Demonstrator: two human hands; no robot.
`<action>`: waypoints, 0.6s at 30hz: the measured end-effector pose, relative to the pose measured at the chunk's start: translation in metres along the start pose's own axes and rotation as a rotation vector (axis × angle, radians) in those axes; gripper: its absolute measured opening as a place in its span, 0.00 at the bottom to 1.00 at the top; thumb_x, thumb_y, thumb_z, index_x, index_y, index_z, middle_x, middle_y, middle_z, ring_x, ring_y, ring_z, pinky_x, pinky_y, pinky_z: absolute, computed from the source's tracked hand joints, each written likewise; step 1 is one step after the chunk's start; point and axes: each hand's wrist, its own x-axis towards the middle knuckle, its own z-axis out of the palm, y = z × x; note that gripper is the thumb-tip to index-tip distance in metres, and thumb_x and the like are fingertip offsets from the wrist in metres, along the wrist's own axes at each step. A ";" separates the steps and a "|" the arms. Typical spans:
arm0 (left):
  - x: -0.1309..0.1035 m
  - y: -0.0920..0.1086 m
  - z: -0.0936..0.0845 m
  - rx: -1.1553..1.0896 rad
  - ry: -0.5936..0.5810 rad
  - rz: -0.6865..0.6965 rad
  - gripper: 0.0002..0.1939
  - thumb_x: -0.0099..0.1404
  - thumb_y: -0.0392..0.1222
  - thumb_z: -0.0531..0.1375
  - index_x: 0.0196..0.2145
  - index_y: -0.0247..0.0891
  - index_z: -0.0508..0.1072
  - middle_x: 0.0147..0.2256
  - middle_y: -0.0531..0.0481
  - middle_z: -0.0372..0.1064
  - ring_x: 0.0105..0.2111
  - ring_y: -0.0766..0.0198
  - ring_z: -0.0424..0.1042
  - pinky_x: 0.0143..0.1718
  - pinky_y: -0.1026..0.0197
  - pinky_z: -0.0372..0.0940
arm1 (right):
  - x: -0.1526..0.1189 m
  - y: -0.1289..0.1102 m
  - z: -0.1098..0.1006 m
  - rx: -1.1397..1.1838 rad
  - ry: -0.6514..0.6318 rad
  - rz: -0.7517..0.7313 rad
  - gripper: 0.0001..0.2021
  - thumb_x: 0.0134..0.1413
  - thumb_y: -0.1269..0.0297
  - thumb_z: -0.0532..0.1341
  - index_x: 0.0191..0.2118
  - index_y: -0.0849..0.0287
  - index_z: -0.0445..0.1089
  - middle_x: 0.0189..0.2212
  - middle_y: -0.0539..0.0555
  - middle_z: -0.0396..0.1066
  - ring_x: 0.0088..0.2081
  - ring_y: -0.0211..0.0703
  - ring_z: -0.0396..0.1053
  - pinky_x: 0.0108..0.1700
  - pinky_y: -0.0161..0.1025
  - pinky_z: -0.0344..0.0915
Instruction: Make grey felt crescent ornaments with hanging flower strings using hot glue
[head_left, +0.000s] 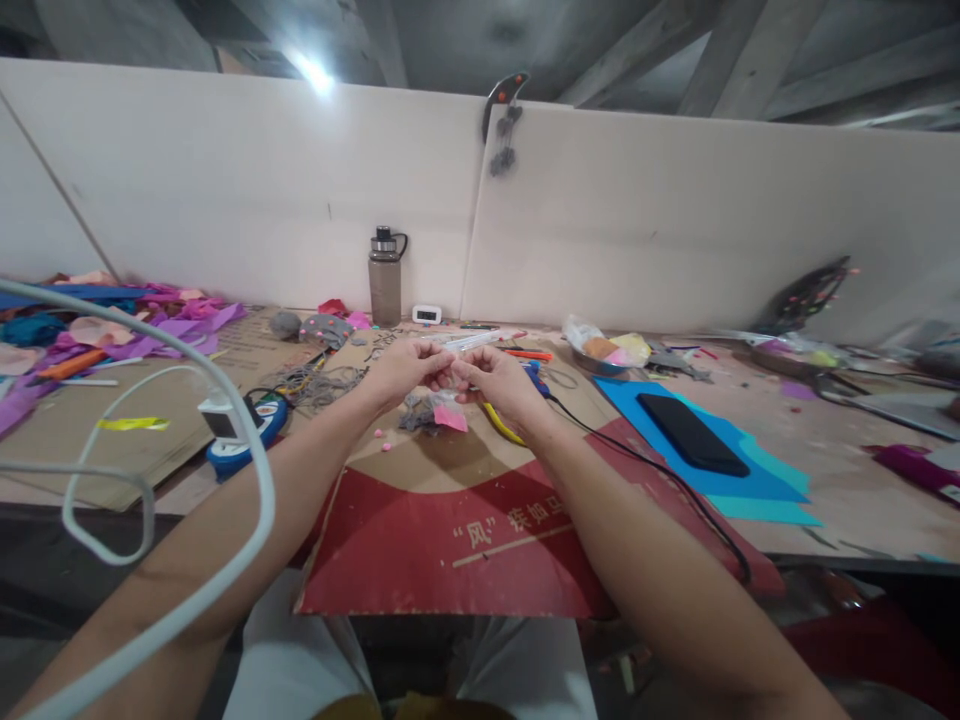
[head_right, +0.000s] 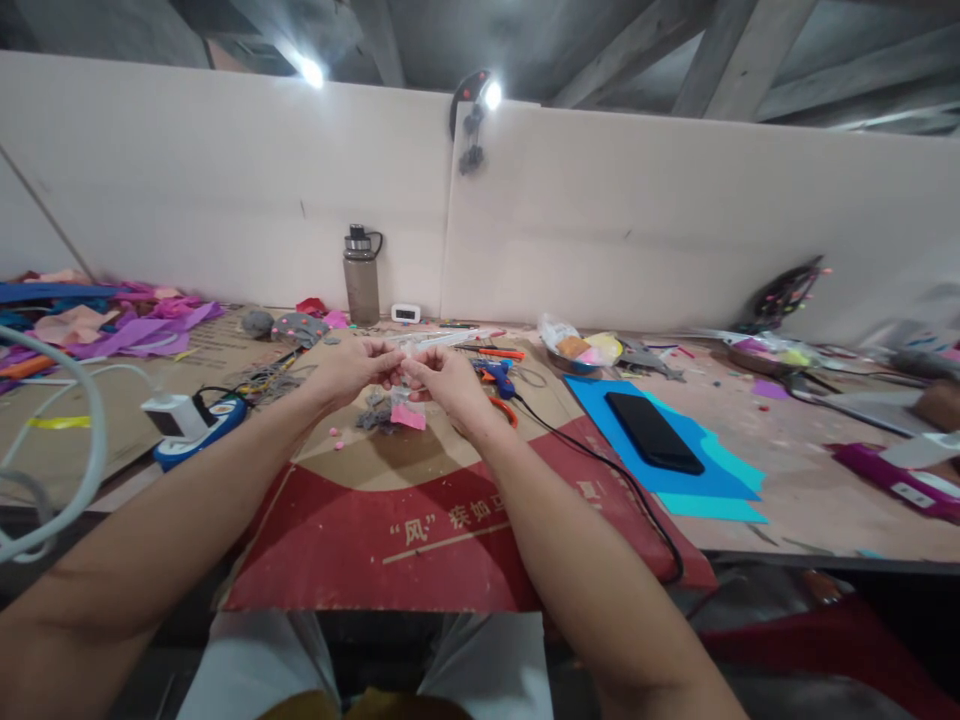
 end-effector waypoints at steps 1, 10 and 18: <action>0.001 -0.001 0.000 -0.015 0.002 0.003 0.11 0.60 0.43 0.61 0.23 0.35 0.71 0.20 0.52 0.68 0.21 0.71 0.65 0.26 0.66 0.61 | 0.000 0.000 0.000 0.009 -0.019 0.006 0.14 0.40 0.56 0.67 0.27 0.59 0.64 0.24 0.47 0.66 0.26 0.34 0.64 0.31 0.37 0.69; 0.001 -0.006 0.006 -0.048 0.013 -0.006 0.14 0.58 0.48 0.62 0.26 0.34 0.69 0.22 0.52 0.68 0.22 0.71 0.66 0.25 0.67 0.61 | 0.000 -0.001 -0.003 0.175 -0.058 0.087 0.14 0.36 0.57 0.70 0.23 0.60 0.67 0.22 0.47 0.67 0.25 0.33 0.64 0.33 0.36 0.67; -0.002 -0.008 0.002 -0.090 -0.112 -0.050 0.17 0.56 0.51 0.63 0.27 0.32 0.70 0.24 0.51 0.69 0.23 0.72 0.65 0.28 0.67 0.61 | 0.001 0.004 -0.005 0.263 -0.149 0.134 0.18 0.35 0.52 0.71 0.23 0.60 0.66 0.21 0.47 0.66 0.24 0.32 0.63 0.33 0.35 0.66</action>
